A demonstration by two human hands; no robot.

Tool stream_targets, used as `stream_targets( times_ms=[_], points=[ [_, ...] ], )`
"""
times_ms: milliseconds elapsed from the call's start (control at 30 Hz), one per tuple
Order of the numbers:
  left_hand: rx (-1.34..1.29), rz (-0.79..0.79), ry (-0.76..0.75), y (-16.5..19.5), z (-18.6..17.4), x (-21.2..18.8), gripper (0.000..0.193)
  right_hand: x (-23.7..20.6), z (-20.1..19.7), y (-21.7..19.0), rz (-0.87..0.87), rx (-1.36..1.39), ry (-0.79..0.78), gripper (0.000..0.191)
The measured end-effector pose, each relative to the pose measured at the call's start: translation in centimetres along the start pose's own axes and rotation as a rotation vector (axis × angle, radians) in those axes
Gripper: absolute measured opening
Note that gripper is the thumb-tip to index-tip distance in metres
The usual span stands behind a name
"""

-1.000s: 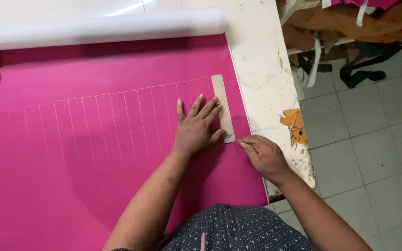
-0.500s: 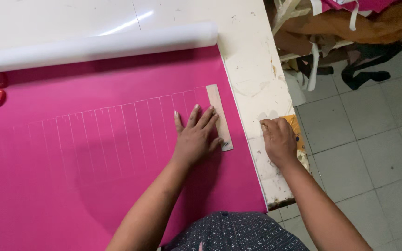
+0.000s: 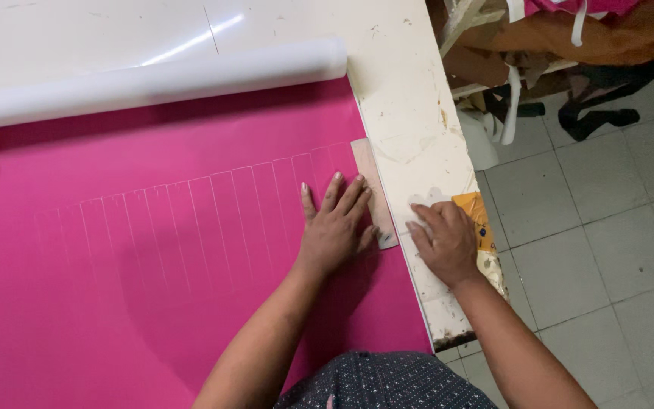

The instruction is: The person uses a ruler and a pencil to draw a series of parallel vertical lines on a large sheet of pink fabric laid on a table. The person repeatedly repositions the ruler and draws lines across the fabric surface.

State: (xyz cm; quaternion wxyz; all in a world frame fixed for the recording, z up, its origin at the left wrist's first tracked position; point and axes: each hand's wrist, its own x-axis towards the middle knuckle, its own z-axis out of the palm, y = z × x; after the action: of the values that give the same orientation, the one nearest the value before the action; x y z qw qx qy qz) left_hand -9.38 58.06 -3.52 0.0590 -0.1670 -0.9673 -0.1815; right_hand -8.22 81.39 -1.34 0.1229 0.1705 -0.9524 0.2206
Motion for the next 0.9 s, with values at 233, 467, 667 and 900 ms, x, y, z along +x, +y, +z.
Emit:
stream_targets(
  times_ms=[233, 467, 667, 900],
  points=[
    [-0.002, 0.004, 0.068, -0.3, 0.8, -0.2, 0.064, -0.7, 0.3, -2.8, -0.034, 0.015, -0.05, 0.035],
    [-0.026, 0.0, 0.051, -0.1, 0.9, -0.1, 0.068, -0.6, -0.3, -2.6, -0.103, 0.028, -0.039, 0.041],
    [-0.047, 0.0, 0.036, 0.1, 0.7, -0.3, 0.069, -1.0, -0.6, -2.8, -0.106, 0.003, -0.055, 0.05],
    [-0.008, -0.054, -0.09, 0.8, -0.3, -0.3, 0.07, -1.7, -0.9, -2.8, -0.109, 0.021, -0.025, 0.052]
  ],
)
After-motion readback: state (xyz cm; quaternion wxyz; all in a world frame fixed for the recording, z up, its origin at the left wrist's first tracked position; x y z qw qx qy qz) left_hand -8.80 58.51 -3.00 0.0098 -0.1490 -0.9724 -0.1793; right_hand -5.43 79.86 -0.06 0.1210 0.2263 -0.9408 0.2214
